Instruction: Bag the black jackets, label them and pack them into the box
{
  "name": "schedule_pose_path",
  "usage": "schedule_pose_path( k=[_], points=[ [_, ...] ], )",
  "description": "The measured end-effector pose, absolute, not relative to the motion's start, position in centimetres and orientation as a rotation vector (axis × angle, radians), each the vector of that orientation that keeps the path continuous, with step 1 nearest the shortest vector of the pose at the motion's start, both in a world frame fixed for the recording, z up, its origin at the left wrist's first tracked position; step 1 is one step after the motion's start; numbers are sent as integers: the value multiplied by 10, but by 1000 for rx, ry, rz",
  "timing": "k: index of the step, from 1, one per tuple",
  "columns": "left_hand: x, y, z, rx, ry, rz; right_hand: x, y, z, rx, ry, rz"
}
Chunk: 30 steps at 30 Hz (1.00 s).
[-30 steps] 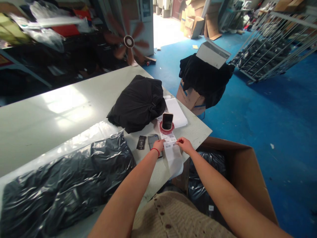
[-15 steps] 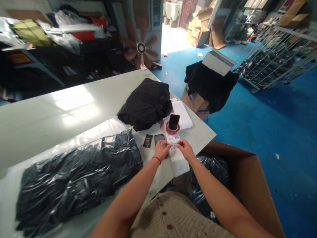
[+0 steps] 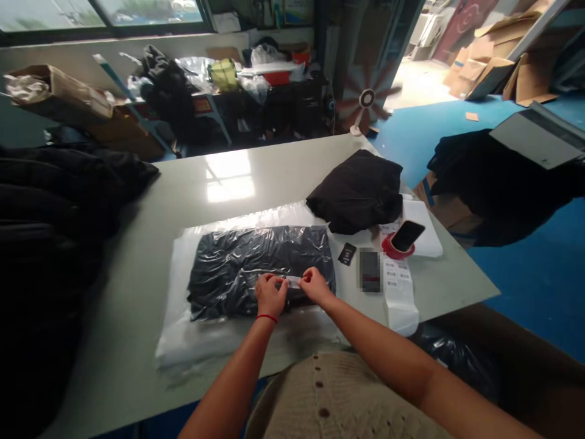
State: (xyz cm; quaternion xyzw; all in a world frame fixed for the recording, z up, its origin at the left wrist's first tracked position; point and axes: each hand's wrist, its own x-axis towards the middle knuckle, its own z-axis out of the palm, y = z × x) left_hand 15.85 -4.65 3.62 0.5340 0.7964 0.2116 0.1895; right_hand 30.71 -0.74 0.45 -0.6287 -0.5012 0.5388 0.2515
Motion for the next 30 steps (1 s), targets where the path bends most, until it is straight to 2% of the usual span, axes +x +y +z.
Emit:
schedule_pose_path(
  k=[8, 20, 26, 30],
  points=[
    [77, -26, 33, 1386, 2390, 458, 205, 21, 31, -1995, -1696, 1256],
    [68, -3, 11, 1467, 2303, 370, 189, 35, 21, -2240, -1725, 1133],
    [73, -3, 6, 1532, 2343, 346, 187, 28, 19, -2181, -2025, 903],
    [72, -9, 1, 1773, 2245, 404, 197, 9, 11, -1803, -2365, 662]
  ],
)
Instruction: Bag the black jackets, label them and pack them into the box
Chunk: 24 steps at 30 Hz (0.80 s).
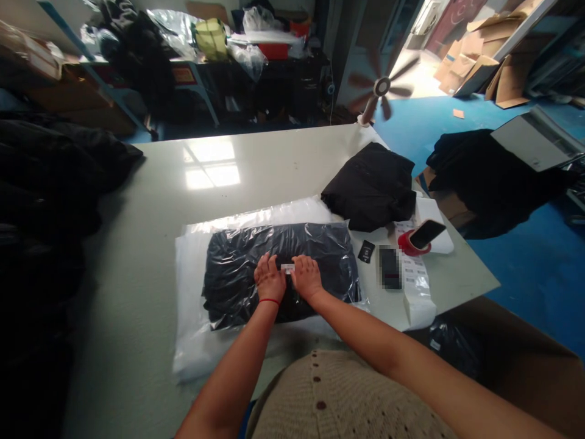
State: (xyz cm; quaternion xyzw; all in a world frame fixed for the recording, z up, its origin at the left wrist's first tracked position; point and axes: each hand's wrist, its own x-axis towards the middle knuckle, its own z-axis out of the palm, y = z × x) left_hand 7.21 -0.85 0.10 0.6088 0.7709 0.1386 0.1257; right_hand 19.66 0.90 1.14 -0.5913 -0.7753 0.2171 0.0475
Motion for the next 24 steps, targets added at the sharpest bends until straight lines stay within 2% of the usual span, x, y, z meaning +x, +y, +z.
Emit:
schedule_pose_path(
  k=[4, 14, 19, 24],
  points=[
    [66, -17, -13, 2032, 1898, 316, 210, -9, -3, -1421, -2589, 668],
    [66, -11, -26, 2016, 1885, 95, 209, -8, -14, -1489, -2598, 719],
    [30, -18, -5, 1901, 2261, 125, 243, -12, -11, -1835, -2243, 551],
    [-37, -21, 12, 1184, 2656, 273, 294, 4, -2, -2334, -1491, 530]
  ],
)
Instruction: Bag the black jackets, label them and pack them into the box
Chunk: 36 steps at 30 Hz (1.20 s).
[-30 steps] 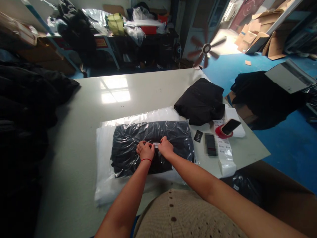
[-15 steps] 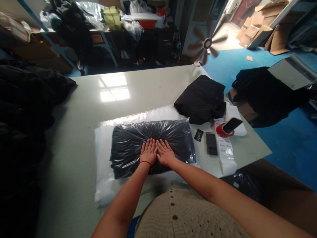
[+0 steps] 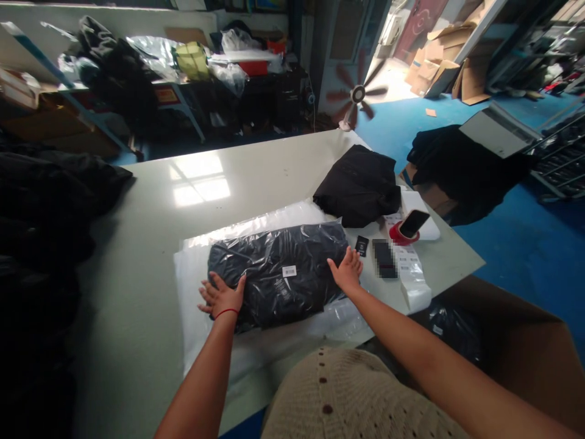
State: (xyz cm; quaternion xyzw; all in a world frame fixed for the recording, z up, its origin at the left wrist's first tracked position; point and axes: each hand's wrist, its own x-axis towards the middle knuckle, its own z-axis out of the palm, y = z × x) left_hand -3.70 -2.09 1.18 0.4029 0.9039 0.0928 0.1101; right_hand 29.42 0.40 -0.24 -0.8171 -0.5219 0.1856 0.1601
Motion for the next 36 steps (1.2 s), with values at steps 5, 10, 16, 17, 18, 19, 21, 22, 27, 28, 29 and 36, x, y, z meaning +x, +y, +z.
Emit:
schedule_pose_path(
  k=[5, 10, 16, 17, 18, 19, 21, 22, 27, 28, 29, 36],
  points=[
    [-73, -7, 19, 725, 2537, 448, 303, 17, 17, -2481, -1086, 668],
    [-69, 11, 35, 959, 2360, 782, 284, 3, 34, -2150, -1107, 792],
    [-10, 12, 80, 1174, 2117, 1023, 292, -50, 48, -1819, -922, 740],
    [4, 9, 87, 1204, 2068, 1024, 300, -62, 50, -1806, -877, 731],
    [19, 7, 93, 1241, 2025, 1019, 310, -75, 52, -1802, -830, 719],
    [35, 3, 99, 1286, 1994, 1011, 321, -89, 54, -1803, -786, 705],
    [69, -3, 106, 1386, 1939, 979, 348, -118, 57, -1813, -713, 666],
    [88, -7, 107, 1432, 1905, 960, 364, -133, 58, -1824, -679, 637],
    [207, -32, 107, 1562, 1658, 870, 449, -216, 56, -1871, -499, 469],
    [234, -40, 106, 1583, 1598, 851, 467, -234, 55, -1883, -453, 432],
    [262, -49, 104, 1604, 1537, 833, 486, -253, 55, -1902, -403, 388],
    [434, -122, 88, 1727, 1136, 741, 627, -370, 71, -2093, -246, -30]
  ],
)
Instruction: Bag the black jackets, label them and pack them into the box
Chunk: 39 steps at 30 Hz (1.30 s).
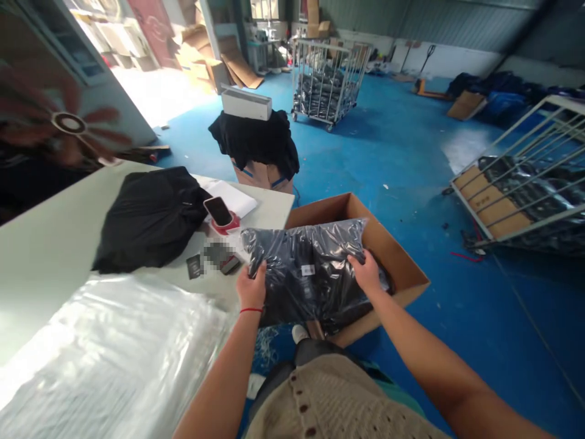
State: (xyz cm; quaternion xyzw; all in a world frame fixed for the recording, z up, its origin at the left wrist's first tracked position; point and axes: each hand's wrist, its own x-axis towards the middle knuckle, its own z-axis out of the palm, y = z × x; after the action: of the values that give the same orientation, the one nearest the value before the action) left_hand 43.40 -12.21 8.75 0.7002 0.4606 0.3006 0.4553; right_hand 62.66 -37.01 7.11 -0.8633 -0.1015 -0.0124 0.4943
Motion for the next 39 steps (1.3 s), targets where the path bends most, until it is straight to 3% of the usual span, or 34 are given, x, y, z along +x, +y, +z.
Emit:
schedule_pose_path(
  k=[8, 13, 18, 23, 29, 39],
  points=[
    [549, -160, 47, 1772, 886, 531, 770, -410, 92, -2353, -411, -318],
    [570, -157, 9, 1912, 995, 169, 799, -404, 69, -2666, -386, -108],
    [541, -148, -15, 1914, 1043, 98, 748, -383, 23, -2809, -515, 227],
    [487, -130, -22, 1829, 1207, 200, 670, -336, -9, -2733, -807, 588],
    [383, -103, -15, 1671, 1434, 449, 588, -255, -22, -2289, -1147, 830],
    [69, -104, 2, 894, 2074, 1051, 355, -112, -24, -1698, -1837, 1188]
  ],
)
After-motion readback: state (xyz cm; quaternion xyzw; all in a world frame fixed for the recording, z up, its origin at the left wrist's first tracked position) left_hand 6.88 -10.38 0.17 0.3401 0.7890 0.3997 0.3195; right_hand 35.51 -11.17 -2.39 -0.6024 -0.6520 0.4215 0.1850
